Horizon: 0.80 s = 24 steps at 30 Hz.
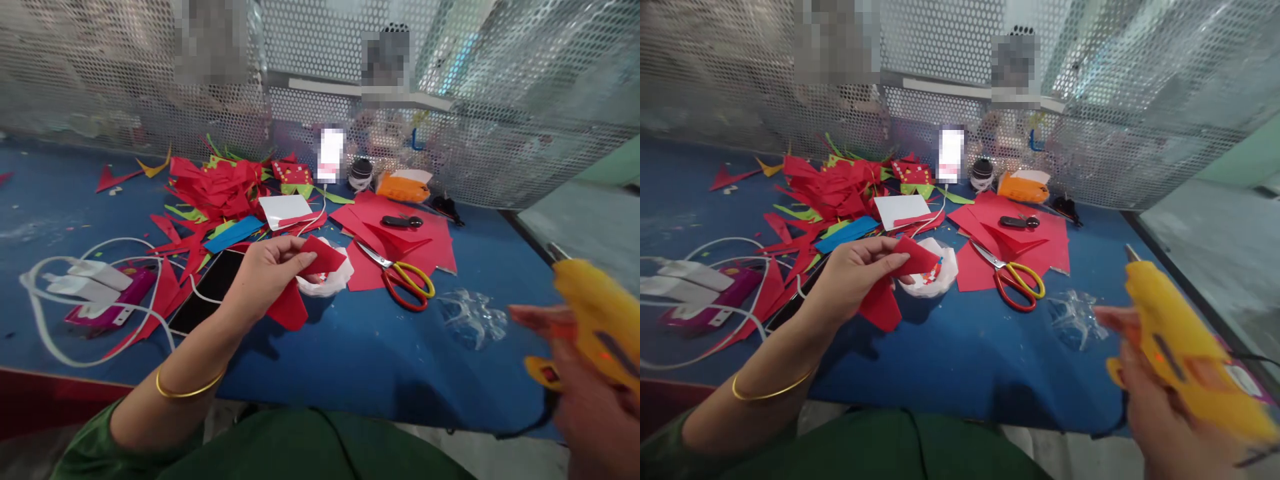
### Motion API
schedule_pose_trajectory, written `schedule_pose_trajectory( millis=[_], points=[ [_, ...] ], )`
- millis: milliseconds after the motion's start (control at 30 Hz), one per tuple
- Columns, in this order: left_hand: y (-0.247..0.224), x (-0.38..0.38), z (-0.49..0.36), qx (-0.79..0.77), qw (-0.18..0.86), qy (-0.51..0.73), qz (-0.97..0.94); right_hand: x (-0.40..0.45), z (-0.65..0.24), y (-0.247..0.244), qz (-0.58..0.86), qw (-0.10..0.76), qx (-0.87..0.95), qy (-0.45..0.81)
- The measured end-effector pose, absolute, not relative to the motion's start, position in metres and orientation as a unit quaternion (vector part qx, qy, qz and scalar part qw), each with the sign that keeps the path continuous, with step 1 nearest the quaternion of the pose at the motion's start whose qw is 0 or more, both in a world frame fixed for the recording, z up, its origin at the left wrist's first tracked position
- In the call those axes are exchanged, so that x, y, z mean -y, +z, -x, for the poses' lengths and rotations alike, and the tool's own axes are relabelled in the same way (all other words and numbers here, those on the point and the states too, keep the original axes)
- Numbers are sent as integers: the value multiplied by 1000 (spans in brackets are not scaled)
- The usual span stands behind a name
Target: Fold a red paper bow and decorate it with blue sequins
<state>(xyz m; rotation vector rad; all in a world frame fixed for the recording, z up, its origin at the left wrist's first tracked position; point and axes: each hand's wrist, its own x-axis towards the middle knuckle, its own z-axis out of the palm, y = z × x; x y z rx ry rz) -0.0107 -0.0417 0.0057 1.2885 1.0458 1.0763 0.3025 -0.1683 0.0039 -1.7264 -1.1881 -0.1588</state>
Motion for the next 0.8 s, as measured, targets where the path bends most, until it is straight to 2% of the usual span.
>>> schedule_pose_trajectory(
  millis=[67,167,233,333,533,800],
  points=[
    [4,44,10,-433,569,448,-537,161,-276,15,622,541,558,94],
    [2,46,9,-426,571,440,-547,142,-239,15,527,452,700,168],
    [0,46,9,-419,573,442,-547,128,-219,9,477,400,769,147],
    [-2,46,11,-416,590,436,-538,114,-200,-4,425,388,812,101],
    [-6,44,11,-429,606,423,-520,109,-200,-21,435,392,806,82],
    [-2,46,6,-409,627,431,-503,108,-197,-19,450,363,813,65]
  ],
)
